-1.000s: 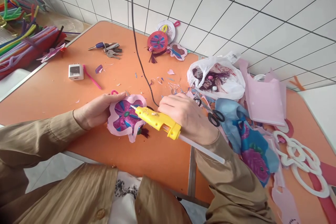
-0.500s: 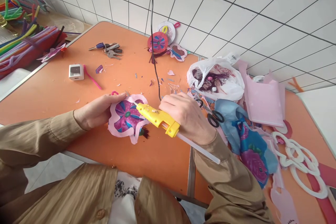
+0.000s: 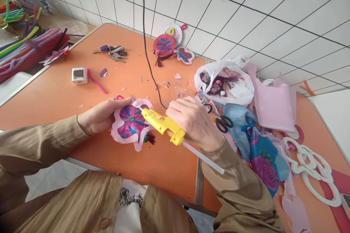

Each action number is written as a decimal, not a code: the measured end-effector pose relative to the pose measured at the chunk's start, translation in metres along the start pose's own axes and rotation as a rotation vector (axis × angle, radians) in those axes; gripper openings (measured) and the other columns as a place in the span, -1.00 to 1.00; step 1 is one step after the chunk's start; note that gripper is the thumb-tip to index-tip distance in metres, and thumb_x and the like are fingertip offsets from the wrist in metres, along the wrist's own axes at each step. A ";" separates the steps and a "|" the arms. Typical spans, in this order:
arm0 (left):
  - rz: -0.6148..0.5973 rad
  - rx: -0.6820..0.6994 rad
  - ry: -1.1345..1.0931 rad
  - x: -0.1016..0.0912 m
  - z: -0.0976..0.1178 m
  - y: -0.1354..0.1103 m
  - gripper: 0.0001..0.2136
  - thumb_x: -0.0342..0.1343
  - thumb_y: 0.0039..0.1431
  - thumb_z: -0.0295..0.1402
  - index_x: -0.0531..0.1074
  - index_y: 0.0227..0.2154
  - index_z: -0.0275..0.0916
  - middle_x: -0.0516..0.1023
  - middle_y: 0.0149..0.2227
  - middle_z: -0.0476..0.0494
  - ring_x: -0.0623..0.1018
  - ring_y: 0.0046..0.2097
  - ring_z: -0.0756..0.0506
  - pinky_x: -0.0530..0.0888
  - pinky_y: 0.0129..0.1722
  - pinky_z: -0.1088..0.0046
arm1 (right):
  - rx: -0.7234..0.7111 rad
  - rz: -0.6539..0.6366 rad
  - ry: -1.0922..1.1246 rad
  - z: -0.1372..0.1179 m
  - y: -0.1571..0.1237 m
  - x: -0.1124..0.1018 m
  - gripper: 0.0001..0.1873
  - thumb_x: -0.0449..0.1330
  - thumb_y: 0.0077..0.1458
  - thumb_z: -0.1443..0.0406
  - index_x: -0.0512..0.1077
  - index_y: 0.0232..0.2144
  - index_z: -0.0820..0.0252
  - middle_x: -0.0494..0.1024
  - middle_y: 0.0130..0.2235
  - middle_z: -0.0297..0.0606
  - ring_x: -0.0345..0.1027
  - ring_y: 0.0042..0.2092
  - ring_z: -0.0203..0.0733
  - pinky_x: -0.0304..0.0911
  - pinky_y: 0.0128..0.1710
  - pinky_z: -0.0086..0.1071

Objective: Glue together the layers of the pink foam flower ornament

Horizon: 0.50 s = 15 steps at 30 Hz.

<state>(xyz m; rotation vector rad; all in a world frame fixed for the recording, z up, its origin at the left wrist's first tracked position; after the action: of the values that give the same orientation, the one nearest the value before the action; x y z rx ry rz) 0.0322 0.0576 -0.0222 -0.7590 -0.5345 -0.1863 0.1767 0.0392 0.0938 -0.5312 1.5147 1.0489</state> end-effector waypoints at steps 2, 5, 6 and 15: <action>-0.016 0.007 0.012 0.000 0.000 0.000 -0.84 0.25 0.11 -0.34 0.52 -0.41 -0.38 0.62 -0.42 -0.23 0.63 -0.34 -0.16 0.53 -0.26 0.37 | -0.004 0.020 -0.032 0.000 -0.001 -0.001 -0.71 -0.02 0.21 0.36 0.28 -0.57 0.16 0.37 -0.51 -0.25 0.18 -0.42 -0.19 0.00 -0.38 -0.27; -0.034 0.009 0.011 0.002 0.000 0.000 -0.83 0.25 0.10 -0.34 0.53 -0.42 -0.39 0.64 -0.38 -0.27 0.63 -0.34 -0.17 0.54 -0.26 0.35 | -0.005 0.031 -0.079 0.000 -0.003 0.000 -0.72 0.00 0.19 0.35 0.26 -0.58 0.15 0.34 -0.52 -0.27 0.14 -0.42 -0.20 0.02 -0.37 -0.27; -0.036 0.008 0.009 0.003 -0.001 -0.001 -0.84 0.24 0.12 -0.34 0.53 -0.42 -0.39 0.64 -0.38 -0.28 0.63 -0.34 -0.17 0.54 -0.26 0.35 | -0.006 0.026 -0.098 0.001 -0.003 0.001 -0.72 0.01 0.18 0.36 0.25 -0.59 0.15 0.33 -0.52 -0.28 0.12 -0.42 -0.20 0.03 -0.37 -0.27; -0.004 -0.007 -0.007 0.005 0.002 -0.004 -0.81 0.13 0.21 -0.37 0.53 -0.45 -0.38 0.63 -0.42 -0.24 0.62 -0.37 -0.13 0.53 -0.27 0.38 | 0.024 -0.006 -0.011 0.009 -0.006 -0.007 -0.73 0.00 0.19 0.36 0.24 -0.57 0.13 0.38 -0.51 -0.28 0.20 -0.41 -0.19 0.12 -0.30 -0.23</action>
<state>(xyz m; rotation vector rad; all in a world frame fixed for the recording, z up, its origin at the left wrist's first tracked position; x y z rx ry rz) 0.0345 0.0567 -0.0161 -0.7654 -0.5418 -0.1891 0.1880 0.0419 0.0988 -0.5123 1.5131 1.0262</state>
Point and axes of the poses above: each hand's wrist, its own y-axis towards the middle knuckle, its own x-axis out of the palm, z = x × y, the point moved 9 cm from there along y, towards the middle knuckle
